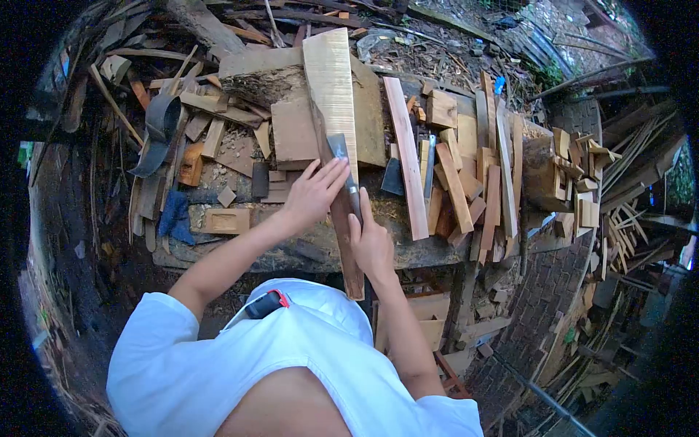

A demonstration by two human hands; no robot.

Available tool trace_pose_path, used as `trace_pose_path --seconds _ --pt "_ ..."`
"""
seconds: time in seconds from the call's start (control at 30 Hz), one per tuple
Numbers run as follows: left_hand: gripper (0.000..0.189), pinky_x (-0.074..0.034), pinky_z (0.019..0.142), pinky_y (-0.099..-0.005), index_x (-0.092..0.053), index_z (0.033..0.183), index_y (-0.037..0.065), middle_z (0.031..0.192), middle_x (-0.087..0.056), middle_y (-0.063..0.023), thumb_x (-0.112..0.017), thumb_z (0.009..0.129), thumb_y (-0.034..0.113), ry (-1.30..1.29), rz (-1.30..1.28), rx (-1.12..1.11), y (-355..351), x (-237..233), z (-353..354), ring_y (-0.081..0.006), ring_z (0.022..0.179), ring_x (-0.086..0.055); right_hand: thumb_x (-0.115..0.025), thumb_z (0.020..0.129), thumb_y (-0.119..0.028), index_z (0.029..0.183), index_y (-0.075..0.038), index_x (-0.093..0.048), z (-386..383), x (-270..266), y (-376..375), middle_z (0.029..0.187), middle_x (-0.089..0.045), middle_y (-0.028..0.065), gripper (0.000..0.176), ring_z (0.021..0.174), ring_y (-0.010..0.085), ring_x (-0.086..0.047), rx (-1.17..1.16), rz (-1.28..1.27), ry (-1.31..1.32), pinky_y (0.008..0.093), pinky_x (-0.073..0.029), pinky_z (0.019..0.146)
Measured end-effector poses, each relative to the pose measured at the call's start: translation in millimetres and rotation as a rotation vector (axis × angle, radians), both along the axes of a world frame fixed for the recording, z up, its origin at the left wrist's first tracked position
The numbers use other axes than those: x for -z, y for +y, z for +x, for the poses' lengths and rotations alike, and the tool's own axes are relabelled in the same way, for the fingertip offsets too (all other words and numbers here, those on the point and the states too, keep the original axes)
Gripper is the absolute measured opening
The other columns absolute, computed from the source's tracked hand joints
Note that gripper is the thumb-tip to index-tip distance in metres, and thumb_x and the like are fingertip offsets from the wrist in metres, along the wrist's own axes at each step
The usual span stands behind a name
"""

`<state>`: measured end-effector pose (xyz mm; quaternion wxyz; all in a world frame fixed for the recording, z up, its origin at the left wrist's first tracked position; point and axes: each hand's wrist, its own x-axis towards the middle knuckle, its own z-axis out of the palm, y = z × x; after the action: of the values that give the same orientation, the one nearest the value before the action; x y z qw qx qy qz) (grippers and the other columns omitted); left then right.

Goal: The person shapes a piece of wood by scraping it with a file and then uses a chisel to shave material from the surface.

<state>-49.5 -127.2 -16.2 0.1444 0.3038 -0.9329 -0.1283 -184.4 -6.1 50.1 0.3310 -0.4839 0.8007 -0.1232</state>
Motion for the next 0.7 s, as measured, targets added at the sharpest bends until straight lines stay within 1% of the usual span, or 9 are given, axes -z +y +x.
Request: trace_pose_path --seconds 0.07,0.13,0.23,0.3,0.37,0.47,0.53,0.6,0.7 --pt "0.061 -0.029 0.115 -0.0478 -0.046 0.141 0.002 0.148 -0.045 -0.014 -0.056 0.082 0.003 0.019 0.006 -0.007 -3.0 -2.0 -1.1 -0.0242 0.139 -0.041 -0.043 0.1 -0.04 0.152 -0.026 -0.027 -1.7 -1.0 -14.8 0.083 -0.065 0.0328 0.056 0.083 0.0503 -0.064 -0.015 -0.033 0.009 0.0567 -0.052 0.072" --pt "0.06 -0.03 0.115 -0.0483 -0.045 0.142 0.003 0.149 -0.045 -0.0125 -0.054 0.082 0.002 0.049 -0.058 -0.061 -32.5 15.2 -8.0 -0.023 0.139 -0.041 -0.044 0.1 -0.039 0.152 -0.026 -0.027 -4.7 7.5 -42.2 0.084 -0.065 0.0328 0.056 0.083 0.0501 -0.064 -0.032 -0.087 0.053 0.0568 -0.052 0.073" --pt "0.06 -0.029 0.115 -0.0493 -0.044 0.142 0.003 0.15 -0.043 -0.0123 -0.053 0.083 0.002 0.012 -0.039 -0.135 -81.1 8.8 -15.4 -0.0234 0.139 -0.04 -0.044 0.1 -0.038 0.152 -0.026 -0.028 -5.6 26.3 -97.5 0.085 -0.066 0.0325 0.056 0.084 0.0499 -0.065 -0.043 -0.124 0.132 0.0565 -0.052 0.075" --pt "0.06 -0.028 0.116 -0.05 -0.044 0.143 0.004 0.151 -0.042 -0.0124 -0.052 0.083 0.002 -0.053 0.025 -0.16 -97.8 4.0 -18.1 -0.024 0.14 -0.04 -0.044 0.1 -0.038 0.152 -0.026 -0.028 -6.2 28.4 -109.1 0.085 -0.066 0.0324 0.056 0.084 0.05 -0.065 -0.046 -0.135 0.121 0.0566 -0.052 0.075" --pt "0.059 -0.028 0.115 -0.0499 -0.044 0.142 0.003 0.151 -0.042 -0.0126 -0.051 0.084 0.002 -0.045 0.035 -0.149 -85.2 3.8 -18.2 -0.0244 0.14 -0.04 -0.044 0.1 -0.039 0.151 -0.025 -0.028 -6.6 26.1 -105.2 0.085 -0.066 0.0323 0.056 0.083 0.0501 -0.064 -0.05 -0.146 0.119 0.0567 -0.052 0.075" --pt "0.056 -0.03 0.115 -0.0488 -0.046 0.14 0.002 0.148 -0.044 -0.0149 -0.052 0.085 0.006 -0.005 0.004 -0.101 -47.3 12.4 -13.3 -0.0242 0.139 -0.041 -0.046 0.099 -0.036 0.151 -0.024 -0.03 -2.8 12.1 -59.1 0.088 -0.065 0.0332 0.056 0.083 0.0504 -0.064 -0.015 -0.073 0.046 0.0565 -0.051 0.073" --pt "0.055 -0.03 0.115 -0.048 -0.047 0.14 0.003 0.148 -0.045 -0.0139 -0.052 0.085 0.008 -0.11 -0.014 -0.071 -23.7 -0.9 -12.4 -0.0234 0.139 -0.041 -0.048 0.1 -0.034 0.151 -0.022 -0.031 -2.7 11.9 -44.5 0.091 -0.064 0.0347 0.055 0.085 0.0509 -0.063 -0.007 -0.059 0.013 0.056 -0.05 0.072" --pt "0.055 -0.03 0.115 -0.0479 -0.047 0.139 0.003 0.148 -0.045 -0.0137 -0.052 0.085 0.007 -0.097 -0.006 -0.092 -34.3 -3.8 -14.3 -0.0233 0.139 -0.041 -0.047 0.099 -0.037 0.153 -0.026 -0.025 -5.0 15.5 -42.5 0.083 -0.066 0.0315 0.059 0.08 0.049 -0.065 -0.032 -0.093 0.052 0.0567 -0.052 0.07" --pt "0.055 -0.029 0.115 -0.048 -0.047 0.139 0.002 0.148 -0.044 -0.0138 -0.053 0.084 0.007 -0.063 -0.013 -0.149 -75.0 9.1 -22.8 -0.0235 0.139 -0.041 -0.046 0.099 -0.037 0.15 -0.024 -0.031 -7.4 19.4 -94.2 0.088 -0.066 0.0325 0.055 0.086 0.0499 -0.064 -0.031 -0.107 0.076 0.0571 -0.052 0.075"
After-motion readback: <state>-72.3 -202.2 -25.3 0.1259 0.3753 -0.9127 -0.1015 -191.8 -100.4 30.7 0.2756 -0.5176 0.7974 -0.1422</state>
